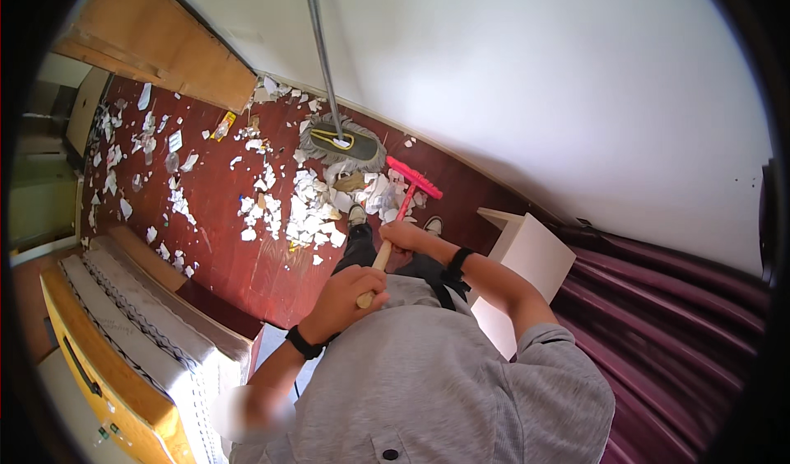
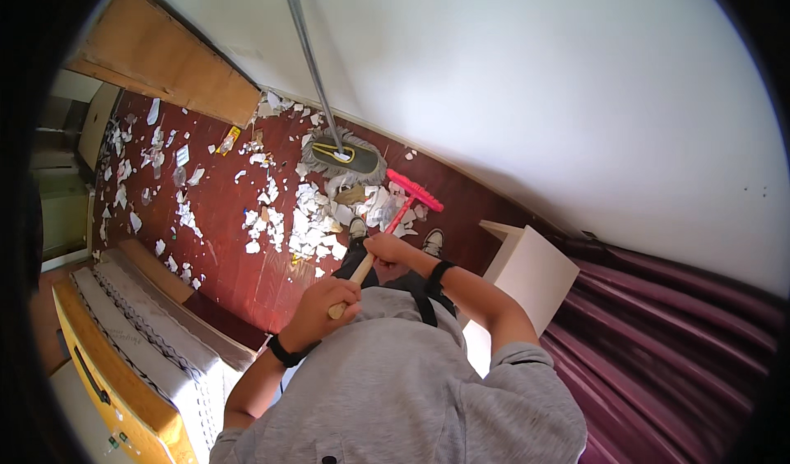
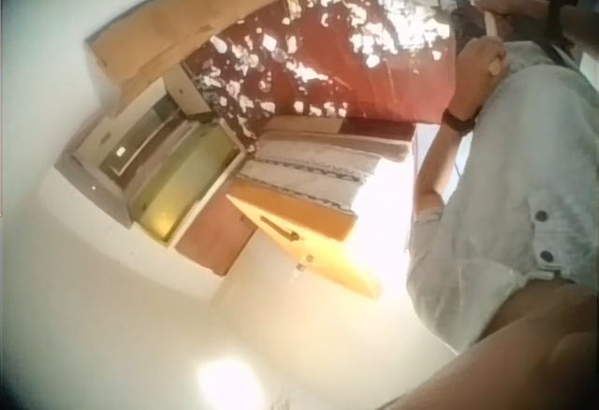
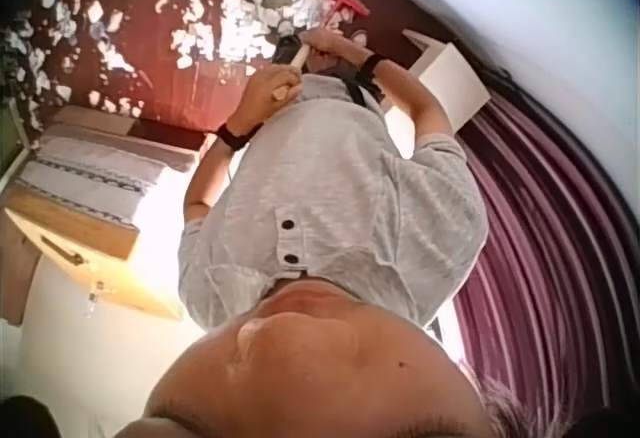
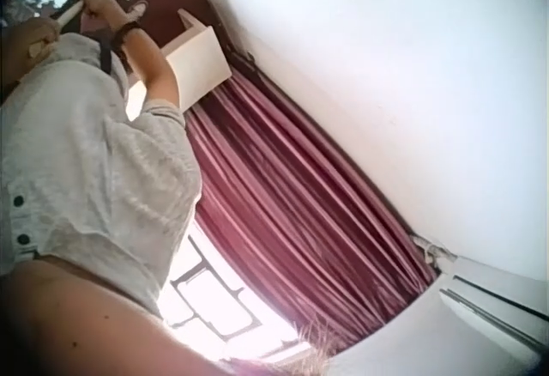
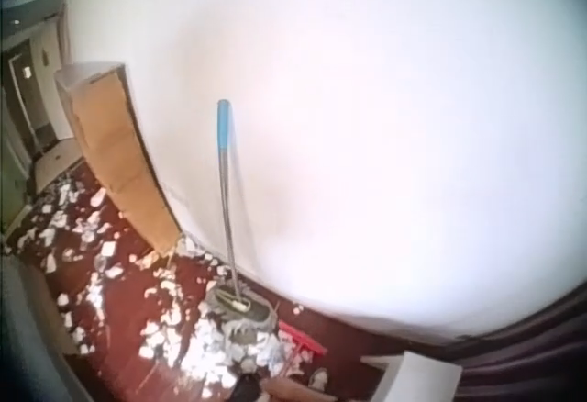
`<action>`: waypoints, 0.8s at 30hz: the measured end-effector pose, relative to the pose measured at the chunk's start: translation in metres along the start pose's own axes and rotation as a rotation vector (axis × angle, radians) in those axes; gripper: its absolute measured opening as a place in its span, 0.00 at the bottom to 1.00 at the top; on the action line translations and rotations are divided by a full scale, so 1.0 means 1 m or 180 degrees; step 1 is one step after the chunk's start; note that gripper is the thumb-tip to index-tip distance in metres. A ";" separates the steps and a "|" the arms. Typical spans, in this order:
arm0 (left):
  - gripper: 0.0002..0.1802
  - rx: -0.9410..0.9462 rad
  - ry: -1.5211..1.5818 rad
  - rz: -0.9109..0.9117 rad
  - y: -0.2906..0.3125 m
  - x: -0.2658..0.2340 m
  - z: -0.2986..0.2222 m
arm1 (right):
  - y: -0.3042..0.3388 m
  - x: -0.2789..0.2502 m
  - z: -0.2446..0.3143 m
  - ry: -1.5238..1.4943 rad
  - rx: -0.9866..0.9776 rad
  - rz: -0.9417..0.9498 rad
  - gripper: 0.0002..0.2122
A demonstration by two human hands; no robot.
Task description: The person is sweeping debris and paper scraps into a pile on the floor using a broom.
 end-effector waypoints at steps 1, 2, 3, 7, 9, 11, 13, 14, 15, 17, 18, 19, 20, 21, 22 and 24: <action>0.10 0.0013 -0.0061 -0.0111 0.002 -0.009 0.001 | 0.006 0.005 0.011 0.0009 0.0031 0.0005 0.16; 0.10 -0.0005 -0.0038 -0.0123 0.001 -0.013 0.006 | 0.012 0.003 0.023 0.0144 0.0001 -0.0176 0.14; 0.10 0.0218 -0.0078 -0.0118 -0.005 -0.017 0.007 | 0.020 -0.004 0.033 0.0274 -0.0028 -0.0380 0.13; 0.10 0.0588 -0.0130 0.0036 -0.023 -0.025 0.022 | 0.011 -0.025 0.035 -0.0834 0.0332 -0.0401 0.10; 0.11 0.0640 -0.0149 -0.0063 -0.025 -0.026 0.034 | 0.008 -0.037 0.048 -0.0719 0.0230 -0.0617 0.10; 0.11 0.0677 -0.0086 -0.0100 -0.024 -0.025 0.040 | 0.009 -0.043 0.051 -0.0606 0.0141 -0.0829 0.10; 0.11 0.0699 -0.0099 0.0115 -0.021 -0.023 0.040 | 0.014 -0.042 0.057 -0.0504 0.0110 -0.0940 0.11; 0.11 0.0731 -0.0150 0.0314 -0.019 -0.020 0.038 | 0.017 -0.041 0.056 -0.0550 0.0204 -0.1000 0.12; 0.11 0.0733 -0.0121 0.0327 -0.020 -0.019 0.038 | 0.015 -0.042 0.056 -0.0567 0.0230 -0.1009 0.12; 0.11 0.0620 -0.0065 0.0001 -0.022 -0.028 0.042 | 0.009 -0.042 0.062 -0.0615 0.0037 -0.0895 0.11; 0.11 0.0635 -0.0046 0.0008 -0.025 -0.026 0.048 | -0.001 -0.045 0.059 -0.0625 0.0049 -0.0914 0.11; 0.11 0.0524 -0.0116 -0.0005 -0.028 -0.024 0.061 | -0.018 -0.047 0.050 -0.0805 0.0184 -0.0914 0.12; 0.12 0.0415 -0.0188 -0.0018 -0.030 -0.021 0.071 | -0.031 -0.050 0.039 -0.0985 0.0316 -0.0913 0.13; 0.12 0.0407 -0.0187 -0.0009 -0.029 -0.024 0.075 | -0.036 -0.048 0.039 -0.0994 0.0320 -0.0905 0.13; 0.12 0.0464 -0.0194 0.0076 -0.026 -0.025 0.077 | -0.041 -0.042 0.039 -0.0828 0.0348 -0.0751 0.12; 0.12 0.0501 -0.0202 0.0174 -0.016 -0.029 0.078 | -0.045 -0.030 0.042 -0.0190 0.0619 -0.0747 0.13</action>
Point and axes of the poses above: each hand's wrist, its own y-axis away from the middle knuckle, its own x-axis out of the palm, z = x × y, the point moved 8 cm from there along -y, towards the middle knuckle, and after that the axes turned 13 degrees about x, right-handed, at the moved point
